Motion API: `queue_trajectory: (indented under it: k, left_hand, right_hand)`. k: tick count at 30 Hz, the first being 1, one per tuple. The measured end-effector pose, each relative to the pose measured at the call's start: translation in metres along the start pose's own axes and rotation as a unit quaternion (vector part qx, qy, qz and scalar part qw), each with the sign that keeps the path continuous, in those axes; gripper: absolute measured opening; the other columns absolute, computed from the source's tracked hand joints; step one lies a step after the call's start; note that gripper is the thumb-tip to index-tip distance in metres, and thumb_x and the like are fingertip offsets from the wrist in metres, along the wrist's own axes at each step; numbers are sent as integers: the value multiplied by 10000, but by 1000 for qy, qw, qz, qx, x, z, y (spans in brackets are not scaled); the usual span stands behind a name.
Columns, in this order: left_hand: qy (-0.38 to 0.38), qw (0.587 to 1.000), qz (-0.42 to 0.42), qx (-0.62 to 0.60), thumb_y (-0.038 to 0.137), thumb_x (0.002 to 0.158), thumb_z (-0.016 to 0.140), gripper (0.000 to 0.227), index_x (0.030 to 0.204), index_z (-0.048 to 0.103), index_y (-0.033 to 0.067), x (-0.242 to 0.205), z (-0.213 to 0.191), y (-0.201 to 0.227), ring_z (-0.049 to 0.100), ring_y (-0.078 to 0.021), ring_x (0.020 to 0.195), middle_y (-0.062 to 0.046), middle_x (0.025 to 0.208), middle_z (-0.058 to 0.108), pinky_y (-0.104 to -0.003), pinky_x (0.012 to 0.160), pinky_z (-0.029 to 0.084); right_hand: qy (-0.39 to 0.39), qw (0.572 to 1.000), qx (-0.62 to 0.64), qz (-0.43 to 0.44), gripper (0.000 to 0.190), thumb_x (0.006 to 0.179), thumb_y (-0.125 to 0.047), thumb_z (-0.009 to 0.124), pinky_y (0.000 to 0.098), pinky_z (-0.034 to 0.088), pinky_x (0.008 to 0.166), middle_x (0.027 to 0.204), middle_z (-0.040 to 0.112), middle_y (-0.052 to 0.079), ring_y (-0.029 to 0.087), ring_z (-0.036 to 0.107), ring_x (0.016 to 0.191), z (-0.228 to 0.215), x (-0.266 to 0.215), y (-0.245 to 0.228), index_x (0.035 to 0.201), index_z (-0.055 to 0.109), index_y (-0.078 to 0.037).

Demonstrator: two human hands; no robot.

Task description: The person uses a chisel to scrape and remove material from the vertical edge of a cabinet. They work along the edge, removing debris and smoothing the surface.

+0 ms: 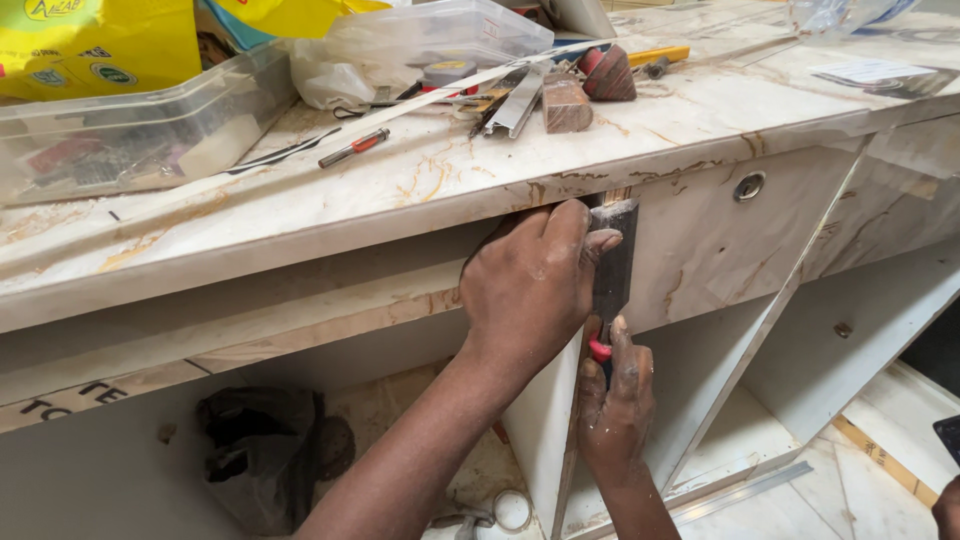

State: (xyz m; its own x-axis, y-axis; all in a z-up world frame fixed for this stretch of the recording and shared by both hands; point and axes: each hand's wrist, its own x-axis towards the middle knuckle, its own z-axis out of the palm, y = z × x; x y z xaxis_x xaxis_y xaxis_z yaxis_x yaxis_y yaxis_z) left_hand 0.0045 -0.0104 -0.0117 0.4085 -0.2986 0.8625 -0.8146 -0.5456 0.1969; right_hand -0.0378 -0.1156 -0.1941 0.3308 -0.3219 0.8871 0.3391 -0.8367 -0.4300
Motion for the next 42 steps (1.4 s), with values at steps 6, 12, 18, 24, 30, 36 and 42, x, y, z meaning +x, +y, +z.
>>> queue_trajectory:
  k: [6, 12, 18, 24, 30, 36, 42]
  left_hand:
    - [24, 1000, 2, -3, 394, 980, 662, 287, 907, 619, 120, -1, 3, 2, 679, -325, 637, -73, 732, 654, -474, 526, 509]
    - [-20, 1000, -13, -5, 392, 976, 656, 292, 929, 632, 105, 1, -5, 0, 686, -346, 680, -88, 776, 682, -493, 556, 513]
    - [-53, 997, -31, -40, 411, 946, 669, 313, 965, 664, 99, 2, -15, -2, 684, -368, 716, -112, 787, 686, -512, 584, 510]
    - [1, 1000, -25, -10, 392, 966, 686, 296, 910, 670, 102, 3, -7, 5, 675, -343, 677, -93, 751, 680, -483, 574, 503]
    - [36, 999, -12, -2, 378, 958, 713, 278, 882, 672, 113, 3, 0, 5, 673, -314, 632, -76, 727, 679, -448, 547, 506]
    - [-22, 999, -8, -22, 355, 960, 700, 273, 893, 669, 93, 6, -10, 3, 678, -324, 652, -97, 727, 683, -463, 568, 511]
    - [-87, 994, -27, -59, 342, 956, 687, 274, 880, 658, 80, 8, -20, -3, 678, -370, 709, -132, 747, 691, -507, 613, 498]
  right_hand:
    - [4, 1000, -8, 15, 485, 1092, -250, 530, 426, 513, 787, 1105, 569, 193, 313, 616, 957, 1, 1, 4, 1510, 444, -19]
    - [46, 997, -13, -59, 468, 1092, -191, 586, 396, 536, 869, 1176, 566, 166, 287, 598, 1025, -3, 0, 3, 1538, 463, -123]
    - [33, 999, 26, -34, 437, 1067, -142, 593, 384, 539, 854, 1163, 580, 167, 278, 614, 1016, -8, -1, -2, 1495, 517, -97]
    - [33, 998, 49, -7, 439, 1048, -126, 610, 377, 541, 813, 1121, 570, 171, 276, 617, 972, -3, 2, -4, 1478, 529, -89]
    - [20, 999, 25, -3, 482, 1014, -87, 619, 382, 533, 803, 1103, 569, 174, 285, 612, 960, -3, 7, 1, 1484, 510, -95]
    - [20, 997, 56, -41, 544, 985, 23, 624, 365, 591, 848, 1129, 568, 177, 286, 645, 1000, -8, 9, 1, 1501, 488, -86]
    - [10, 999, 23, -20, 549, 945, 2, 666, 383, 550, 777, 1069, 601, 167, 287, 642, 954, -11, 6, 1, 1468, 524, -86]
